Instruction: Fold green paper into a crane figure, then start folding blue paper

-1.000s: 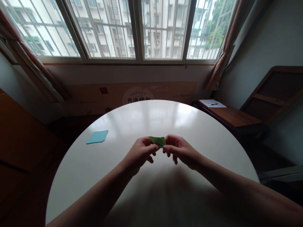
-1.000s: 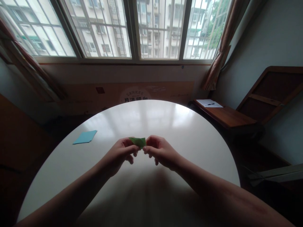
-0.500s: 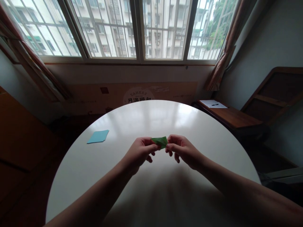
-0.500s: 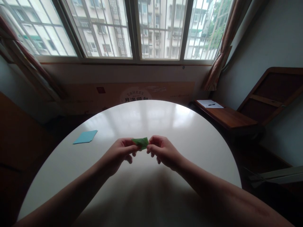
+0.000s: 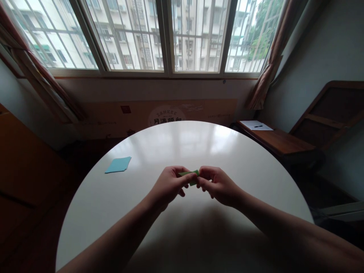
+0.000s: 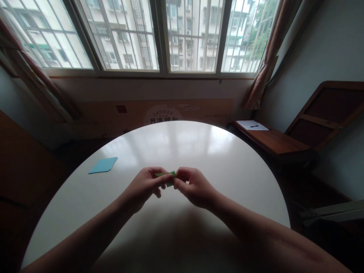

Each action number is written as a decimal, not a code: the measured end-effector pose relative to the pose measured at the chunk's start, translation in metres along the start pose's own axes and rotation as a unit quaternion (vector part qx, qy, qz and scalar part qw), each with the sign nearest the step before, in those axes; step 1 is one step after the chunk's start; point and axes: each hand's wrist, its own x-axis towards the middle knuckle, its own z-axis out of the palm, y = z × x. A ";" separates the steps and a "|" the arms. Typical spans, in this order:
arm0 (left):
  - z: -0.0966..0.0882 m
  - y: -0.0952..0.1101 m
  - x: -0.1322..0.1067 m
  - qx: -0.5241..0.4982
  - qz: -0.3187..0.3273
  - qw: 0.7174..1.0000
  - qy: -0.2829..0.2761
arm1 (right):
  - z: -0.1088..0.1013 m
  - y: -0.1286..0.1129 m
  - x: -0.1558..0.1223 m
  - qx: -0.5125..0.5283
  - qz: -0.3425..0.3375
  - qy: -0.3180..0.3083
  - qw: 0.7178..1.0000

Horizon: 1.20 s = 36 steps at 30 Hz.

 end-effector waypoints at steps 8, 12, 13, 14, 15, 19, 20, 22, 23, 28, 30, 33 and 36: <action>-0.007 -0.001 0.005 -0.001 0.003 0.999 0.035 | -0.001 0.003 0.001 0.028 0.019 0.008 0.999; -0.009 0.003 0.003 -0.002 0.014 0.999 0.050 | -0.002 0.003 0.001 0.038 0.024 0.010 0.999; -0.009 0.003 0.003 -0.003 0.018 0.999 0.049 | -0.003 0.003 0.001 0.036 0.021 0.008 0.999; -0.008 0.004 0.002 -0.003 0.023 0.999 0.049 | -0.003 0.003 0.001 0.034 0.019 0.003 0.999; -0.008 0.004 0.001 -0.003 0.028 0.998 0.049 | -0.003 0.002 0.001 0.031 0.018 -0.002 0.999; -0.007 0.005 0.001 -0.005 0.030 0.998 0.049 | -0.002 0.002 0.001 0.031 0.019 -0.013 0.999; -0.007 0.004 0.002 -0.006 0.026 0.999 0.047 | -0.002 0.002 0.001 0.035 0.021 -0.010 0.999; -0.008 0.003 0.003 -0.009 0.020 0.998 0.053 | -0.003 0.003 0.002 0.049 0.026 -0.005 0.998; -0.008 0.003 0.004 -0.010 0.021 0.998 0.061 | -0.003 0.003 0.002 0.056 0.027 -0.004 0.998; -0.009 0.002 0.003 -0.030 0.052 0.994 0.090 | -0.004 0.005 0.002 0.061 0.023 -0.004 0.998; -0.009 0.002 0.002 -0.037 0.060 0.993 0.092 | -0.004 0.007 0.002 0.054 0.016 0.002 0.998; -0.009 0.001 0.003 -0.040 0.071 0.992 0.099 | -0.004 0.009 0.003 0.061 0.001 0.029 0.998; -0.008 0.000 0.003 -0.040 0.078 0.990 0.108 | -0.004 0.010 0.004 0.079 -0.013 0.056 0.995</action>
